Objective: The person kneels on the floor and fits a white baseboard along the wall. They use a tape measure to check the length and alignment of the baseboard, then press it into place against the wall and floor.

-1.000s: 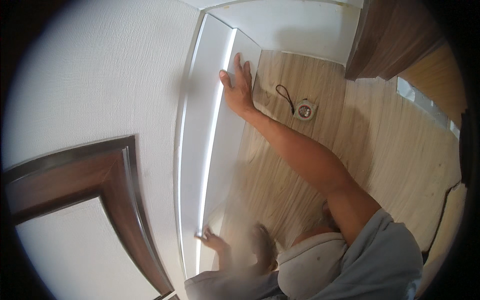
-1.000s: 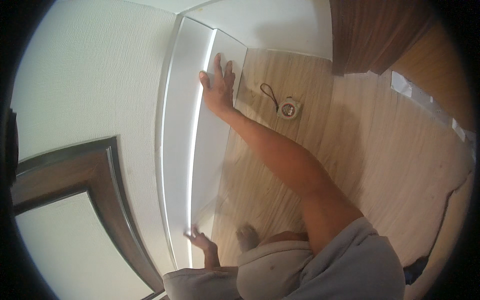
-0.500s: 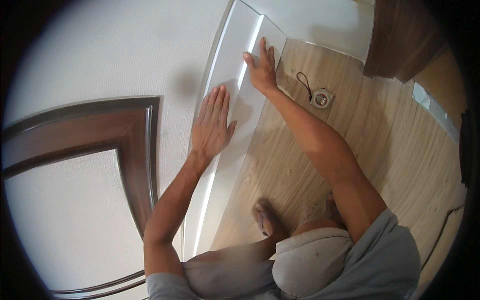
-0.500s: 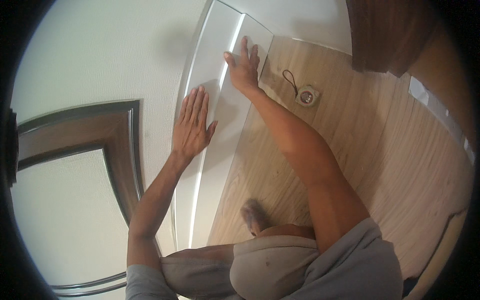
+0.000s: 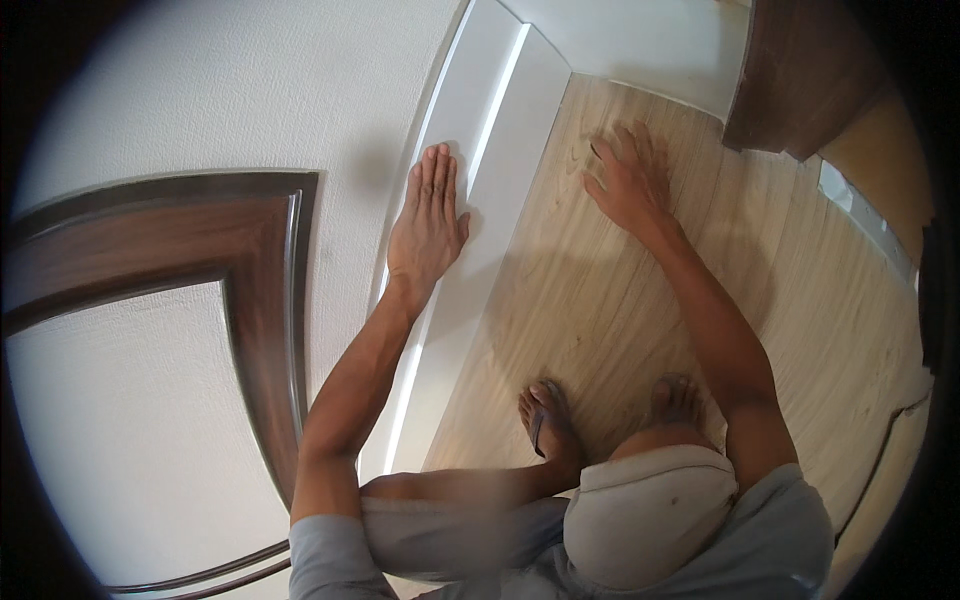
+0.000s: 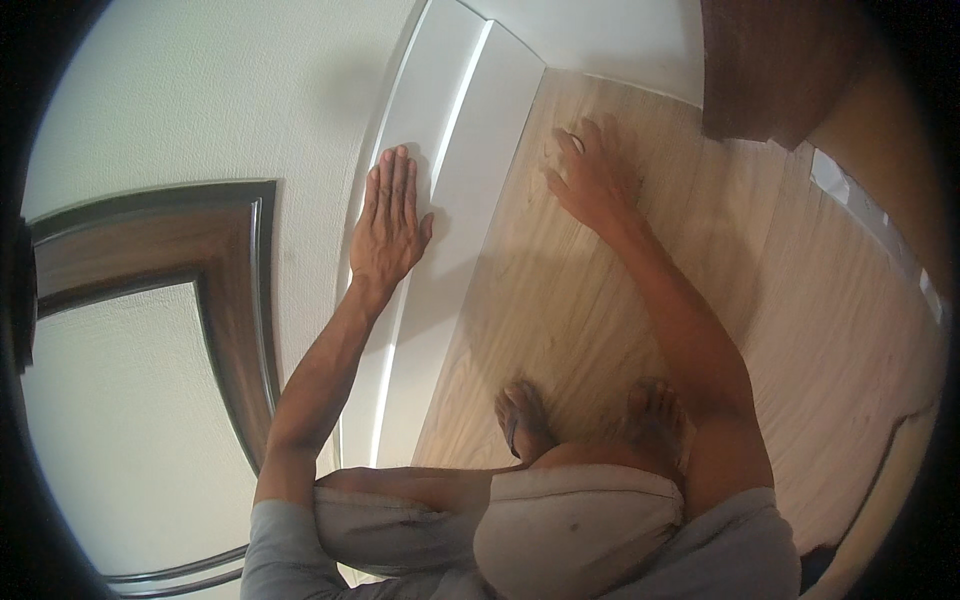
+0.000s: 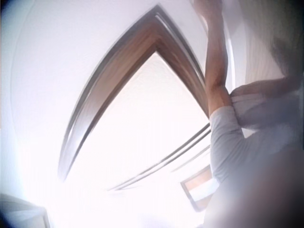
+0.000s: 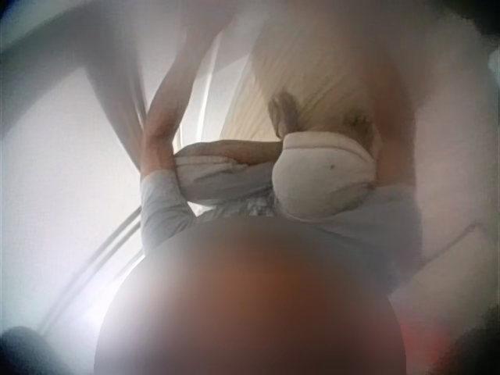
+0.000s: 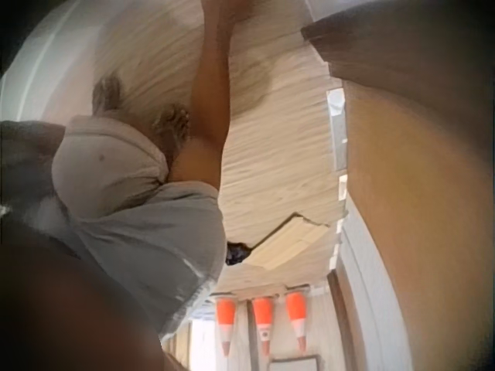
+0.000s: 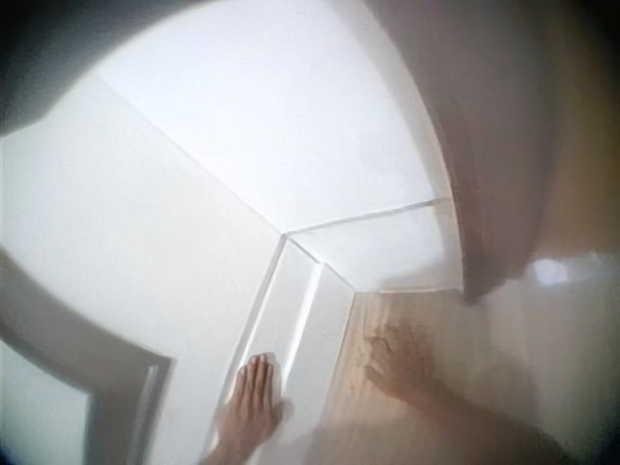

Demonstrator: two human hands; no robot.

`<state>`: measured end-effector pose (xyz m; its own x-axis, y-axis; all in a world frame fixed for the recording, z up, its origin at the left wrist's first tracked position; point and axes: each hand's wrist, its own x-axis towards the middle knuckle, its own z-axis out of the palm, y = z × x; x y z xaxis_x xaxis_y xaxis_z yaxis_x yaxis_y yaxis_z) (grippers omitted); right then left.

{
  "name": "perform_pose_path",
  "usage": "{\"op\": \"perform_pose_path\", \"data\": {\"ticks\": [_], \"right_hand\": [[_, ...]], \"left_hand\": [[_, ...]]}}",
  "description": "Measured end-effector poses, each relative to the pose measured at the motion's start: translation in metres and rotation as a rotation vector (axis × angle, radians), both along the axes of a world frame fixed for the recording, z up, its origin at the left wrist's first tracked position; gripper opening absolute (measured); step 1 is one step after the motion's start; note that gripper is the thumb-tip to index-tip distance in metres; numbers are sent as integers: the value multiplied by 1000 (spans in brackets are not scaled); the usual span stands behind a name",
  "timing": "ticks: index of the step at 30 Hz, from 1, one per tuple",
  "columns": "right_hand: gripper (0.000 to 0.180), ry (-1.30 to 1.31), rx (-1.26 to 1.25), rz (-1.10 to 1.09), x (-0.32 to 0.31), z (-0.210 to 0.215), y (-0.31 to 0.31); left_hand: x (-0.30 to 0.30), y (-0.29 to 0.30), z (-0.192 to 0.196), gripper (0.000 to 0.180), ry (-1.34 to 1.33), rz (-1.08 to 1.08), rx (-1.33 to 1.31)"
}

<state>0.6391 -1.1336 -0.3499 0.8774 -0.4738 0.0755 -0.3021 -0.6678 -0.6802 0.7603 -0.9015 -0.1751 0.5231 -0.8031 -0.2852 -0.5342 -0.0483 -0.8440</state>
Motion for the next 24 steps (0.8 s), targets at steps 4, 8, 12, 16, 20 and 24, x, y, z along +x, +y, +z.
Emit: {"op": "perform_pose_path", "data": {"ticks": [4, 8, 12, 16, 20, 24], "right_hand": [[57, 255, -244, -9, -36, -19, 10], [53, 199, -201, 5, -40, -43, 8], [46, -48, 319, 41, -22, -26, 23], [48, -251, 793, 158, 13, 30, 74], [62, -141, 1642, 102, 41, 72, 95], [73, -173, 1763, -75, 54, 91, 106]], "left_hand": [[-4, -7, -6, 76, -19, 51, -9], [1, -6, -14, 74, 84, 52, -128], [10, 1, -17, 63, 386, -77, -503], [12, 9, -13, 64, 545, -211, -614], [8, 17, -2, 83, 845, -205, -645], [6, 18, -4, 92, 838, -182, -692]]}}
